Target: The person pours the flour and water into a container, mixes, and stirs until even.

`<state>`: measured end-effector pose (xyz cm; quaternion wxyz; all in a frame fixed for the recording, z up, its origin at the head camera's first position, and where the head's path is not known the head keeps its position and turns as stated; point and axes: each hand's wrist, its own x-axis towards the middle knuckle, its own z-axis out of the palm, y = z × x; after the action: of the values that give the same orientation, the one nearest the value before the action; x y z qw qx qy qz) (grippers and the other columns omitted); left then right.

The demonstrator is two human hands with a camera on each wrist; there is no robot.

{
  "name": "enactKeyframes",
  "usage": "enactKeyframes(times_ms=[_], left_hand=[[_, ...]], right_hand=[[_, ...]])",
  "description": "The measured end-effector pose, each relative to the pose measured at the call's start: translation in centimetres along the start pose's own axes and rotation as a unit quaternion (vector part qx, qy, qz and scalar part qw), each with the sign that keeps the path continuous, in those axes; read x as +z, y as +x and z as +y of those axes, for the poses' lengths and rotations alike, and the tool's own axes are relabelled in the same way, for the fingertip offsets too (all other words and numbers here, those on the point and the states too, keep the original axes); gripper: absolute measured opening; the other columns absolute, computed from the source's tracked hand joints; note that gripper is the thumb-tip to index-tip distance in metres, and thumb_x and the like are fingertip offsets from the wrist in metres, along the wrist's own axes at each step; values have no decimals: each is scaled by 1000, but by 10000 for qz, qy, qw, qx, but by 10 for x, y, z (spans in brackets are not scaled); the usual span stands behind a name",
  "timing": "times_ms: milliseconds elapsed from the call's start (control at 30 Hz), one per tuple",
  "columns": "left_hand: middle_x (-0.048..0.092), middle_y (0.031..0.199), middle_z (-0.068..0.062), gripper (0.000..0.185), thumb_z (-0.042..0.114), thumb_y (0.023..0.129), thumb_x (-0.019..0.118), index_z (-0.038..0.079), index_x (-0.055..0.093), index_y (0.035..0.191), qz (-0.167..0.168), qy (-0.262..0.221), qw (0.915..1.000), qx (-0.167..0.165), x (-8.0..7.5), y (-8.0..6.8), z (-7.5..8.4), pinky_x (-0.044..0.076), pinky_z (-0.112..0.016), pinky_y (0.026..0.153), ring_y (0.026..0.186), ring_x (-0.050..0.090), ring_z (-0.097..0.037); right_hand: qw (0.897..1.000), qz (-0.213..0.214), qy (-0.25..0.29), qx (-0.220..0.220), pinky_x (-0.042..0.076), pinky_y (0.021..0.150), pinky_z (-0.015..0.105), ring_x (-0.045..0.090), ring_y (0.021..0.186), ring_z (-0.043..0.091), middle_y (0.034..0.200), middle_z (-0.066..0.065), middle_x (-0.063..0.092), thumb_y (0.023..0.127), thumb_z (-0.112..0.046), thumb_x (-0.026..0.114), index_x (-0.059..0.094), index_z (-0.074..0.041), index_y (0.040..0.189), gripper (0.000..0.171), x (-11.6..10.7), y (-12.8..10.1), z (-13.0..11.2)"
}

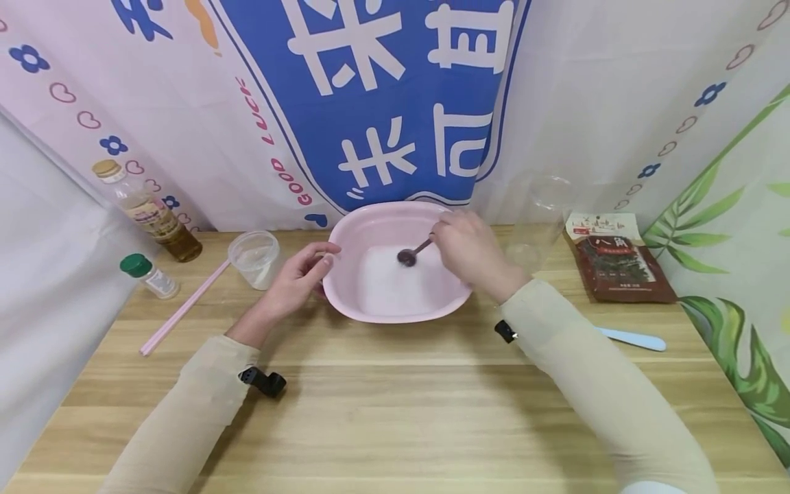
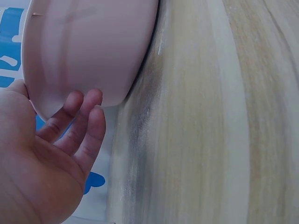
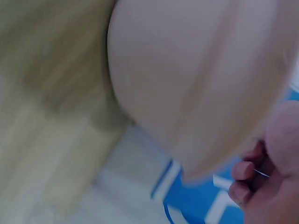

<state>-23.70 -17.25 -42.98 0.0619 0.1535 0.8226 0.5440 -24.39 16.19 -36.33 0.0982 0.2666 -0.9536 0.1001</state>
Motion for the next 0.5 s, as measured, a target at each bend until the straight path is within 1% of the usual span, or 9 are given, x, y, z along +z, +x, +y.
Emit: enactKeyframes(times_ms=[67, 100, 200, 300, 367, 433, 500], left_hand=[[71, 92, -19, 34, 22, 115, 51, 5, 58, 144, -4, -16, 10000, 0, 0, -1, 0, 65, -45, 64, 73, 68, -18], [70, 91, -19, 34, 22, 115, 51, 5, 58, 144, -5, -23, 10000, -7, 0, -1, -1, 65, -44, 64, 73, 68, -18], [69, 89, -17, 33, 21, 115, 51, 5, 58, 143, 3, -29, 10000, -35, -1, -2, -2, 64, -43, 63, 73, 67, -21], [69, 88, -15, 32, 20, 115, 51, 5, 58, 143, -4, -7, 10000, -55, -2, -2, -2, 64, -41, 63, 75, 67, -25], [68, 89, -15, 33, 20, 115, 51, 6, 58, 143, -18, 16, 10000, -44, -2, -2, -2, 63, -41, 62, 76, 67, -28], [68, 89, -14, 32, 20, 115, 51, 6, 58, 143, -33, 45, 10000, -26, -1, -1, -1, 63, -40, 61, 76, 67, -31], [68, 88, -15, 32, 20, 115, 52, 6, 58, 142, -43, 70, 10000, 6, 0, 0, 0, 62, -39, 60, 76, 67, -35]], right_hand=[[9993, -193, -296, 78, 59, 92, 53, 67, 100, 37, 102, 16, 72, 107, -8, 63, 78, 2, 106, 18, -8, -3, 6], [9990, -273, -351, 58, 59, 90, 52, 66, 98, 37, 101, 15, 71, 106, -7, 63, 77, 2, 105, 17, -13, -5, 8], [9986, -358, -257, -284, 58, 82, 49, 63, 91, 34, 94, 12, 69, 104, -4, 65, 78, 0, 101, 14, -22, -11, 12], [9957, -373, 189, -828, 56, 82, 47, 62, 87, 30, 89, 9, 69, 103, -2, 66, 78, -3, 96, 13, -23, -13, 9], [9920, -410, 556, -1057, 56, 83, 46, 62, 84, 27, 87, 7, 69, 103, -3, 67, 78, -4, 95, 14, -19, -11, 4], [9881, -481, 894, -1152, 57, 85, 45, 62, 84, 24, 87, 6, 70, 104, -4, 66, 79, -4, 96, 15, -13, -7, -3], [9873, -507, 1030, -1100, 59, 87, 44, 64, 85, 23, 90, 7, 71, 106, -7, 66, 80, -3, 100, 15, -6, -2, -10]])
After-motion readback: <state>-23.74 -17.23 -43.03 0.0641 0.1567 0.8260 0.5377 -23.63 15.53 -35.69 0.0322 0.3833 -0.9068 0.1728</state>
